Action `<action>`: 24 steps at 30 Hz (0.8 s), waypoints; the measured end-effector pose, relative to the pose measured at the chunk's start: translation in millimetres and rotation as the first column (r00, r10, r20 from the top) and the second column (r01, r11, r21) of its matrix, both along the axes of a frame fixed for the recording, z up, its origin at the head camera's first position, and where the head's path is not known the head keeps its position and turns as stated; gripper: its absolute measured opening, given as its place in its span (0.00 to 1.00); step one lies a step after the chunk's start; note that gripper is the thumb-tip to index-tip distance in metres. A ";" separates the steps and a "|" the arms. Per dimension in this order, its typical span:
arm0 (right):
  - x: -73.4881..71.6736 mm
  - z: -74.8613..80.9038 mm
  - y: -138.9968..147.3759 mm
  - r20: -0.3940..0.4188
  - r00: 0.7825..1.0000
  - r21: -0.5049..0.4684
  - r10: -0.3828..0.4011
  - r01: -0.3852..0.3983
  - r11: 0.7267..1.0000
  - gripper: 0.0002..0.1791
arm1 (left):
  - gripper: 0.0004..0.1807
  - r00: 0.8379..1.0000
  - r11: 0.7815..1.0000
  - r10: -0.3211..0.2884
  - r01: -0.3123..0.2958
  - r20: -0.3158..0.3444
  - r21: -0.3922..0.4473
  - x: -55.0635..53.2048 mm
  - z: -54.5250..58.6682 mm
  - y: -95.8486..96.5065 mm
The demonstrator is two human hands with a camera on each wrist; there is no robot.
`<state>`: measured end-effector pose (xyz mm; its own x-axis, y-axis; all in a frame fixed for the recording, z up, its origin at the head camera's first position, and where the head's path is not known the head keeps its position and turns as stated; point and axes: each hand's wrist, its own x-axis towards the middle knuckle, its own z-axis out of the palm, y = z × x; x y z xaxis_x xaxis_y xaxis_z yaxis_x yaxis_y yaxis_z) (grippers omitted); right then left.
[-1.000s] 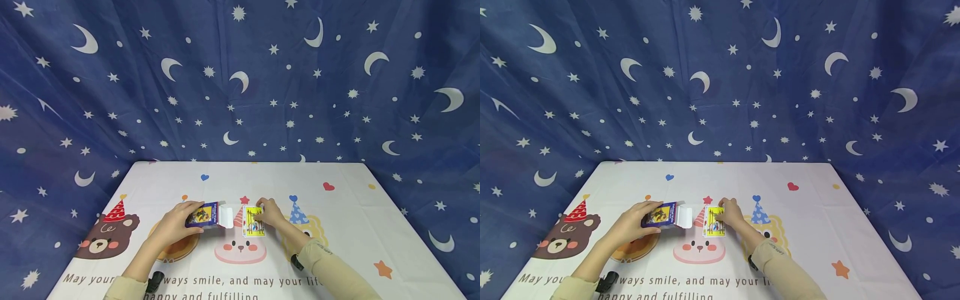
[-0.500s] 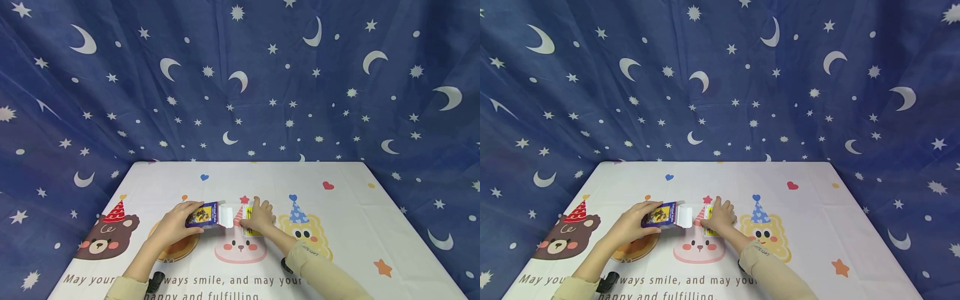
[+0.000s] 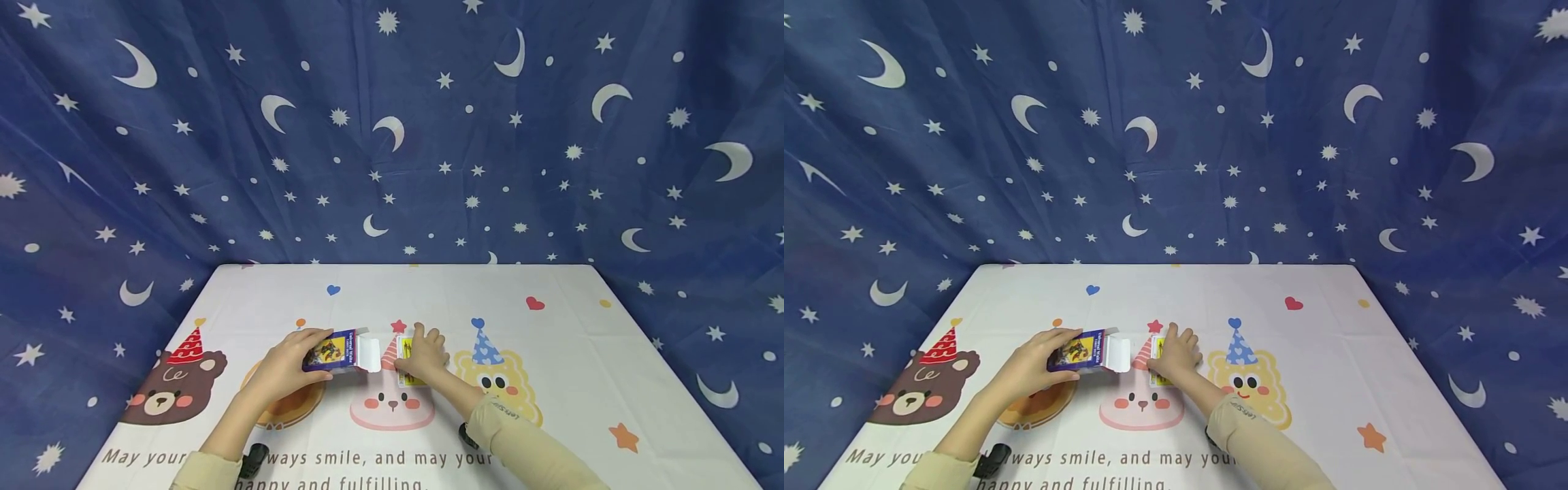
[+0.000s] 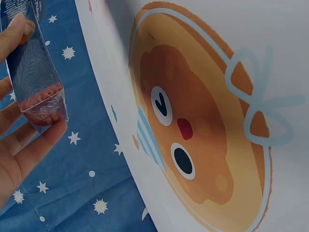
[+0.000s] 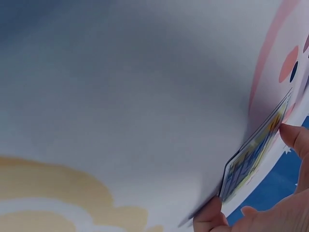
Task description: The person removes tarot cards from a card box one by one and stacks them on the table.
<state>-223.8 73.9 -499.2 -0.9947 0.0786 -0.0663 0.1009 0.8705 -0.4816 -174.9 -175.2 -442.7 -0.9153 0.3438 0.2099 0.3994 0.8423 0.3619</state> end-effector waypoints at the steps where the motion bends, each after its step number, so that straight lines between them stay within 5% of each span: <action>1: 0.0 0.1 0.1 -0.003 1.000 -0.006 0.002 -0.002 1.000 0.50 | 0.42 1.000 1.000 -0.001 0.001 -0.001 -0.001 -0.1 0.0 -0.1; 9: -2.0 4.0 4.2 -0.002 1.000 -0.048 -0.015 0.015 0.999 0.48 | 0.42 1.000 1.000 -0.008 0.008 0.007 -0.015 -2.6 2.3 0.4; 13: -7.1 12.0 17.6 0.047 0.999 -0.189 -0.007 0.016 0.982 0.44 | 0.42 1.000 1.000 -0.006 0.006 0.010 -0.012 -2.8 2.8 0.3; 17: -7.9 21.1 39.2 0.170 0.985 -0.384 0.018 0.050 0.922 0.40 | 0.41 1.000 1.000 -0.012 0.012 0.005 -0.010 -2.3 2.9 -0.4; 24: 3.4 29.4 63.4 0.400 0.916 -0.574 0.038 0.218 0.789 0.36 | 0.41 1.000 1.000 -0.007 0.007 0.004 -0.011 -1.2 1.4 -4.3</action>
